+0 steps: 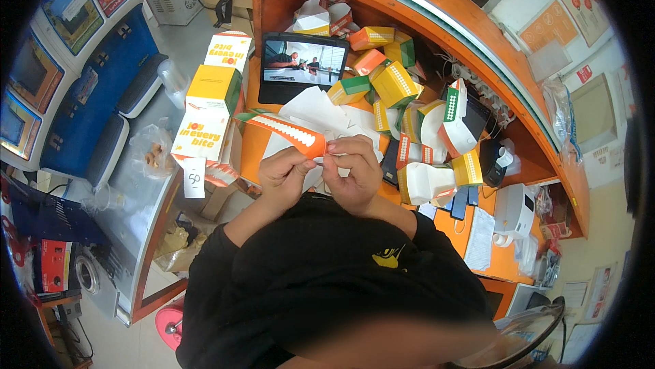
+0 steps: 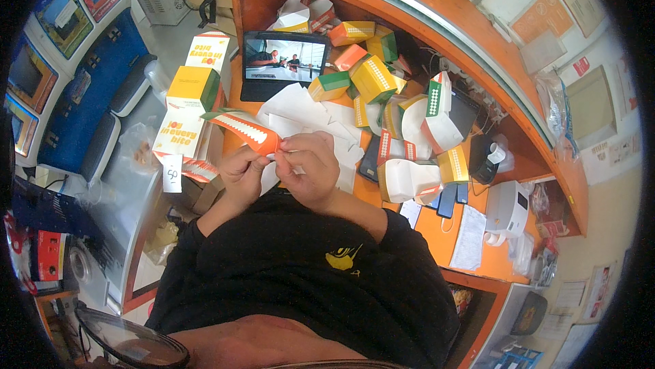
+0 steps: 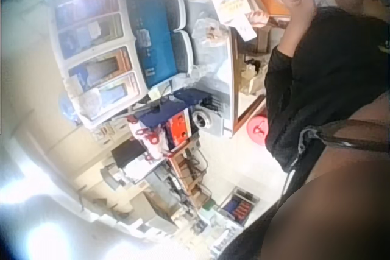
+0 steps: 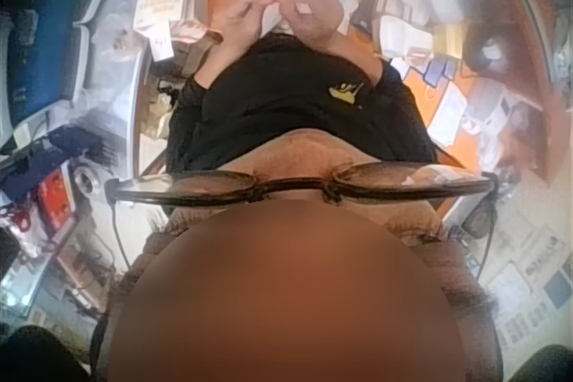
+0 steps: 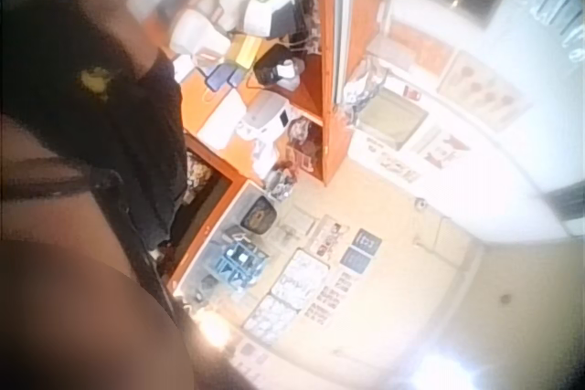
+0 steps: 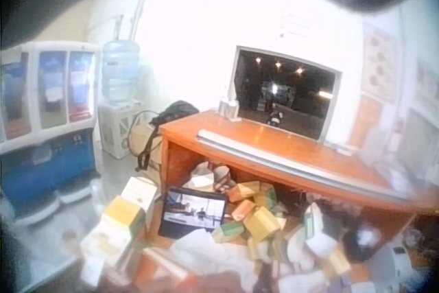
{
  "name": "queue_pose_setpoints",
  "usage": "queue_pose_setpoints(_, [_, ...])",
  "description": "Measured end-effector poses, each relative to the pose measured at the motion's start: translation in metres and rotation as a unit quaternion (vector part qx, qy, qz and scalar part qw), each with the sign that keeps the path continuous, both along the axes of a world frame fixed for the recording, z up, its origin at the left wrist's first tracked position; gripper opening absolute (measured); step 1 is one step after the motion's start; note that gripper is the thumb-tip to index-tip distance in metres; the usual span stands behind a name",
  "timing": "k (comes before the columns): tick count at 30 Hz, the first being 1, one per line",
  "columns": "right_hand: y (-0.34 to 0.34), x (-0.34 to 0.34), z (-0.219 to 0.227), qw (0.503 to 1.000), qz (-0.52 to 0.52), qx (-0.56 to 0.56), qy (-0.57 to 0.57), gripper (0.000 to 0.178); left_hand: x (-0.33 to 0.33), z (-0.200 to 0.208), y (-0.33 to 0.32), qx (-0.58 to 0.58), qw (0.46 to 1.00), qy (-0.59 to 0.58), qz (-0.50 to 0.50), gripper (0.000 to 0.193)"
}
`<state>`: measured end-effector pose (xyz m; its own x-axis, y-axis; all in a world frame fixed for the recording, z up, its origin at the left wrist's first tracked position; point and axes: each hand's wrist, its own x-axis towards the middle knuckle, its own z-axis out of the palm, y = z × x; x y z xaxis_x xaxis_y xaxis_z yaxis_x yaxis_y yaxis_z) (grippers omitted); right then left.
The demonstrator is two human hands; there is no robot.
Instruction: The person folds flat cardboard pieces into small rectangular boxes, aligning edges and tucking flaps to form the structure. The person then places each completed box into a stack on the left side of the counter.
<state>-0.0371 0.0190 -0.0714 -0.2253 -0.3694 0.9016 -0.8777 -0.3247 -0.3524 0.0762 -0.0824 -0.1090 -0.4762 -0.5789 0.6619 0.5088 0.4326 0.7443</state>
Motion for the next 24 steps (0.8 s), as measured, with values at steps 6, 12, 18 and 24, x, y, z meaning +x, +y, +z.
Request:
queue_pose_setpoints(6, [0.006,-0.004,0.0,1.0,0.009,-0.004,-0.02,0.019,-0.002,0.004,0.0,0.078,0.996,-0.017,0.042,0.009])
queue_pose_setpoints(12, [0.007,-0.001,0.0,0.999,-0.027,-0.009,0.034,0.019,-0.004,0.013,-0.001,-0.243,0.951,-0.038,0.189,0.019])
queue_pose_setpoints(18, [0.006,-0.001,-0.003,0.999,-0.008,0.001,0.031,0.02,0.005,0.013,0.0,-0.118,0.991,-0.037,0.045,0.016])
queue_pose_setpoints(24, [0.011,-0.002,-0.003,0.999,0.014,-0.01,0.034,0.02,-0.001,0.003,0.004,0.077,0.995,0.032,-0.054,0.009])
